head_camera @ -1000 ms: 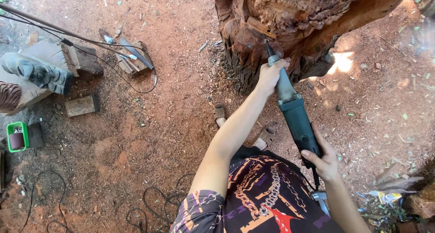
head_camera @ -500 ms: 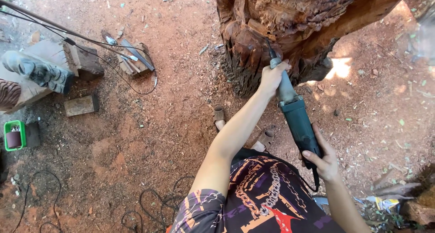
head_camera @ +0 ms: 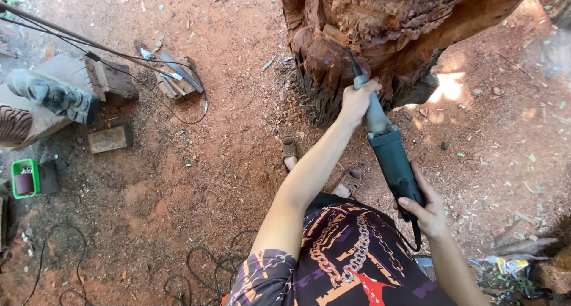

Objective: Carving a large wooden sculpture using a power die grinder

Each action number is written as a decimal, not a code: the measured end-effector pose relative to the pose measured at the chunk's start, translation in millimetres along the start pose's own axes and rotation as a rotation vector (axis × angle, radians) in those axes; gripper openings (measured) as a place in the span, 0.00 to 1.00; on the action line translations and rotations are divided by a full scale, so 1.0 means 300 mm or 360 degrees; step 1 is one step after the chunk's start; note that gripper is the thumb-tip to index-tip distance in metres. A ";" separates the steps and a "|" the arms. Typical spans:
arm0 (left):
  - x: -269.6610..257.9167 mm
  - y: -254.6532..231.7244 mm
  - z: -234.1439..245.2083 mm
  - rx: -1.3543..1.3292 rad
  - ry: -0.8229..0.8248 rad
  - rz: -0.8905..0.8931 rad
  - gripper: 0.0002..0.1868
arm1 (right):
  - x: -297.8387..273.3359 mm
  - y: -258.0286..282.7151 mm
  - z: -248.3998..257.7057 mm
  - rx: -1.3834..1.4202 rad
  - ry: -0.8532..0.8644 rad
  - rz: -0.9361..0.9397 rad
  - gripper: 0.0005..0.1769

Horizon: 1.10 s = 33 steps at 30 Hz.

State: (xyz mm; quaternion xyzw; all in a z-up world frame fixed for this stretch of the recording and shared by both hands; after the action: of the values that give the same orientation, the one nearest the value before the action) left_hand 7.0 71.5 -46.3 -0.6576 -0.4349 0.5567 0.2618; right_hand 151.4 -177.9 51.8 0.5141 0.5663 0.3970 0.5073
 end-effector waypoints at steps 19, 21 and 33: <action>-0.164 -0.111 -0.057 0.0228 0.0082 -0.0091 0.10 | -0.069 -0.163 0.041 0.0180 0.0019 0.0108 0.51; -0.187 -0.168 -0.057 0.0197 0.0009 -0.0136 0.12 | -0.047 -0.125 -0.011 0.0101 -0.0007 0.0102 0.50; -0.135 -0.148 -0.045 0.0350 0.0207 -0.0130 0.11 | -0.035 -0.106 -0.081 0.0263 0.0050 0.0150 0.52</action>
State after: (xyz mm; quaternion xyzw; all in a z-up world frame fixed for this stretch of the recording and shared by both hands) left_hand 7.4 59.9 14.2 -0.6414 -0.3798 0.5461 0.3823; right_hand 121.3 -191.5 26.9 0.5740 0.5803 0.3802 0.4350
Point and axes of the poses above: each hand's wrist, its own x-axis towards the middle knuckle, its own z-axis out of the back of the hand, y = z × x, the point moved 9 cm from there along x, towards the middle knuckle, and after that the axes turned 3 degrees about -y, right-handed, at the moved point
